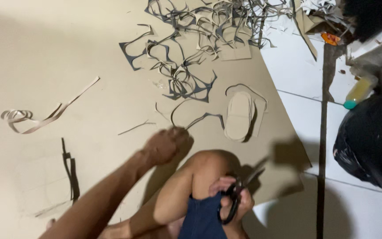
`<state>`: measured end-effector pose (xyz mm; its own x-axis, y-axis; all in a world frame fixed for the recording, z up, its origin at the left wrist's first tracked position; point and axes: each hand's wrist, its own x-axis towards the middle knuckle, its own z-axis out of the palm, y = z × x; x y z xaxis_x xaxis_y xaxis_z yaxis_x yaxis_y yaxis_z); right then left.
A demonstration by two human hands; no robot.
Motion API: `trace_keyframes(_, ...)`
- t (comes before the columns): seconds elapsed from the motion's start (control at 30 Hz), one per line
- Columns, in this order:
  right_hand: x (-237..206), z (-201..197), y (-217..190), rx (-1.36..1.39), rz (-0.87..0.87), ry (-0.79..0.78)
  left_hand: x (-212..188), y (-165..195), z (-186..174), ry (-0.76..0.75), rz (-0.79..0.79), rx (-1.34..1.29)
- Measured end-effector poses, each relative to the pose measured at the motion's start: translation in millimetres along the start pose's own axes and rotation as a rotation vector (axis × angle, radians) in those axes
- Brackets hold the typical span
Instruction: The person sits on the floor and cuts sandal sole shapes out of a large sheet of stiff board using scissors, following drawn outlines. They trim around each sole outline, set finished cutouts on the floor beside them, and continue cutting additional soles one after another.
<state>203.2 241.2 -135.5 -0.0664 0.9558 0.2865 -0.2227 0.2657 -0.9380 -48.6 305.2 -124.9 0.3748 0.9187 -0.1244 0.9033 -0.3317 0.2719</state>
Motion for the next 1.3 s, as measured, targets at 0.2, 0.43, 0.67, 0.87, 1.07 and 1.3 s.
trace_keyframes(0.2, 6.1, -0.9, 14.7, 0.149, 0.048, -0.052, 38.4, -28.9, 19.8, 0.062, 0.13, 0.115)
trace_keyframes(0.43, 39.6, -9.2, 20.8, 0.222, 0.272, -0.3, 142.0, -119.0, -46.3, 0.174, -0.349, 0.14)
trace_keyframes(0.67, 46.4, 0.3, 25.3, 0.153, 0.225, -0.183, 118.3, -88.1, -40.2, 0.185, -0.415, -0.086)
trace_keyframes(0.87, 27.8, 0.2, 16.0, -0.011, 0.241, -0.033, -20.7, -16.6, 13.3, 0.597, -0.365, -0.3)
trace_keyframes(1.07, 10.1, 44.8, -2.4, -0.068, 0.505, -0.413, -151.9, -1.6, 11.9, 0.516, -0.636, -0.185)
trace_keyframes(1.3, -36.6, 105.3, -19.6, -0.541, 0.419, -0.891, -266.6, -24.7, -50.4, 0.109, -1.322, -0.131)
